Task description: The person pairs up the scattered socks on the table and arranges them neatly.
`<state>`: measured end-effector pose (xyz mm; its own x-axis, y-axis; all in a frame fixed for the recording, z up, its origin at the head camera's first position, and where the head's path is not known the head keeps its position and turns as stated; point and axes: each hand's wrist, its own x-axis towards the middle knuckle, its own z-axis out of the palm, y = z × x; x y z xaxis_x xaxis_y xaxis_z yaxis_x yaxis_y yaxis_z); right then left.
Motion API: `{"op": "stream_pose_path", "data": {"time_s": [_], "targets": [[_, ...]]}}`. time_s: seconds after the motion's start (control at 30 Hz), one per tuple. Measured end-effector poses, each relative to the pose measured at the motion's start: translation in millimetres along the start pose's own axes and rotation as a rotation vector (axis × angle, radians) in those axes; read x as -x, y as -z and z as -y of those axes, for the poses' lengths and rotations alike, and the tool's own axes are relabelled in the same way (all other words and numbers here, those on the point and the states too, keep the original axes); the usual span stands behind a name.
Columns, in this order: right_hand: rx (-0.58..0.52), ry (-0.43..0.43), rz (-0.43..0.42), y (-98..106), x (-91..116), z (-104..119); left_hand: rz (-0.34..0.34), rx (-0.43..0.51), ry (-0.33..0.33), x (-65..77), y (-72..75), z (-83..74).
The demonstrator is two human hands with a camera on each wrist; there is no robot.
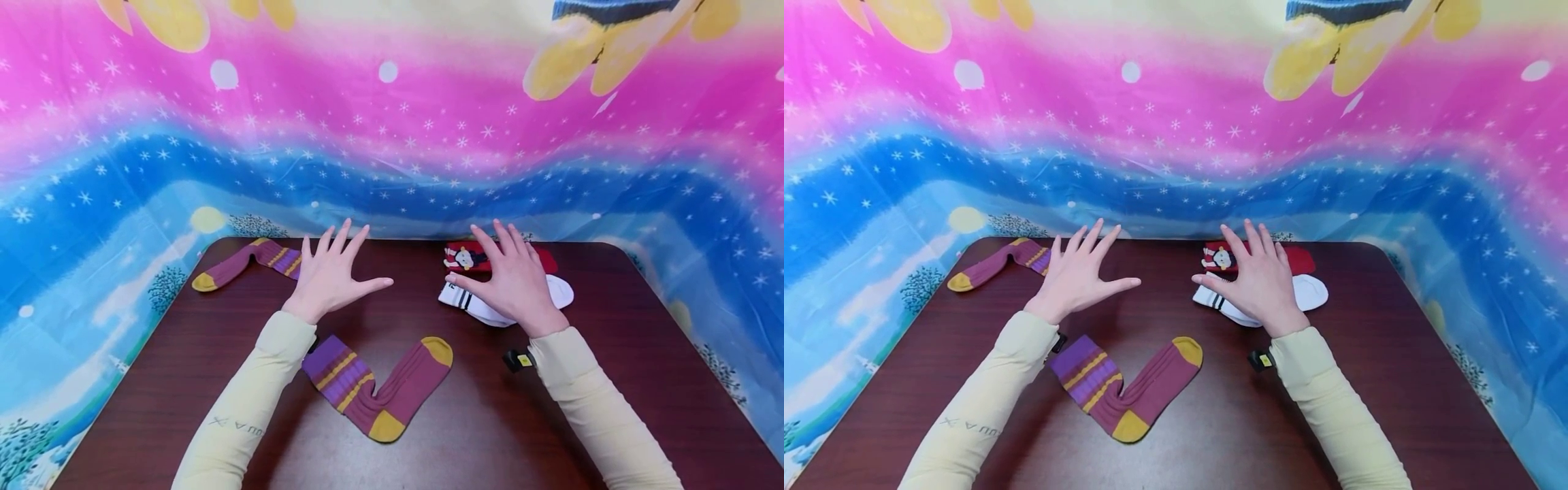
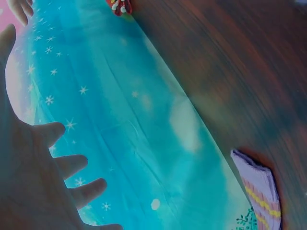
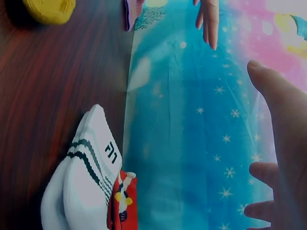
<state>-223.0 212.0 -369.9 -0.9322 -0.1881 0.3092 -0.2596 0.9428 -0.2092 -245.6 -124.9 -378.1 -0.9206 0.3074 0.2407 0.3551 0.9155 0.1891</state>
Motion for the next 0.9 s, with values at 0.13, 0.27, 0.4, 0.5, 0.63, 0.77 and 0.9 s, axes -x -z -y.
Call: {"op": "stream_pose_path", "data": {"time_s": [0.13, 0.27, 0.4, 0.5, 0.63, 0.77, 0.9], "targets": [[-0.004, 0.018, -0.001, 1, 3, 4, -0.007, -0.005, 0.0, 4.9, 0.7, 3.7], [-0.011, 0.037, 0.0, 1, 6, 7, -0.014, -0.013, -0.01, 9.5, 1.5, 7.7], [-0.026, 0.057, 0.004, 0, 8, 10, -0.024, -0.023, -0.023, 14.4, 3.7, 10.5], [-0.03, 0.072, 0.015, 0, 9, 13, -0.022, -0.026, -0.027, 19.3, 5.7, 11.3], [-0.026, 0.082, 0.031, -1, 12, 15, -0.015, -0.027, -0.047, 28.2, 4.6, 11.6], [-0.034, 0.096, 0.038, -2, 16, 19, 0.022, -0.044, -0.083, 39.7, 3.5, 11.9], [-0.038, 0.123, 0.038, -4, 22, 22, 0.085, -0.071, -0.129, 54.2, 3.2, 10.3]]}}
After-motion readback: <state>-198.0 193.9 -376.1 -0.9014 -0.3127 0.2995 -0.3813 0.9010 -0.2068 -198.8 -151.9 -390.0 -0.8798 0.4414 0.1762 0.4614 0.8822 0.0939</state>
